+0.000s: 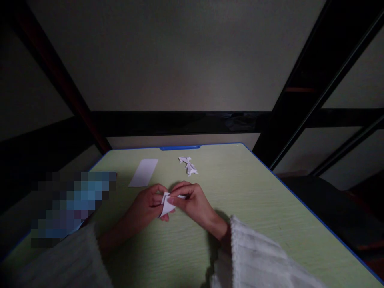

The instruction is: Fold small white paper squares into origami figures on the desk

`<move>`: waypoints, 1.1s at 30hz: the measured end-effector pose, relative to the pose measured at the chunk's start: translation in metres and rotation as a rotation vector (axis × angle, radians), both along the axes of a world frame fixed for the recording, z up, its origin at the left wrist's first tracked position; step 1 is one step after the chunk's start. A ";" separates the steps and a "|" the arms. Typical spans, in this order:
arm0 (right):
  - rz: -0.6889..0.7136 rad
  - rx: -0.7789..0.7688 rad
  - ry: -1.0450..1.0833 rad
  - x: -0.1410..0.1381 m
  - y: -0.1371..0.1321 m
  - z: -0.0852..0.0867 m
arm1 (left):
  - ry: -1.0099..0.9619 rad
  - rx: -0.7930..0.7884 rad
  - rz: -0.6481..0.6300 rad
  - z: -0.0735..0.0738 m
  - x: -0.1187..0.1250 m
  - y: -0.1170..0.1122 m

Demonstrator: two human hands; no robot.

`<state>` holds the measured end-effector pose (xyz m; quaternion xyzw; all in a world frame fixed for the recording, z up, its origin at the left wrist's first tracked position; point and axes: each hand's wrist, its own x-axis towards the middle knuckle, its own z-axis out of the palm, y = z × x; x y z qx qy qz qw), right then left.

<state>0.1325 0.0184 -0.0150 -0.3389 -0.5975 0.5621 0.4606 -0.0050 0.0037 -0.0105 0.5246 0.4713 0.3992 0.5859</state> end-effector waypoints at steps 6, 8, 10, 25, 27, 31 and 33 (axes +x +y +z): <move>-0.061 -0.220 0.125 -0.003 -0.003 0.004 | -0.075 0.043 0.026 0.000 0.002 -0.002; -0.108 -0.235 0.141 -0.004 -0.003 0.005 | -0.097 0.062 0.060 0.001 0.003 -0.002; -0.159 -0.217 0.145 -0.004 -0.002 0.005 | -0.095 0.079 0.092 0.002 0.003 -0.002; -0.276 -0.171 0.095 -0.008 -0.004 0.003 | -0.002 0.170 0.137 -0.006 -0.001 -0.001; -0.280 -0.174 0.099 -0.008 -0.004 0.002 | -0.006 0.179 0.129 -0.005 0.000 -0.002; -0.288 -0.180 0.105 -0.007 -0.004 0.002 | 0.027 0.204 0.113 -0.004 0.002 -0.002; -0.294 -0.184 0.110 -0.007 -0.005 0.002 | 0.039 0.210 0.112 -0.005 0.001 -0.001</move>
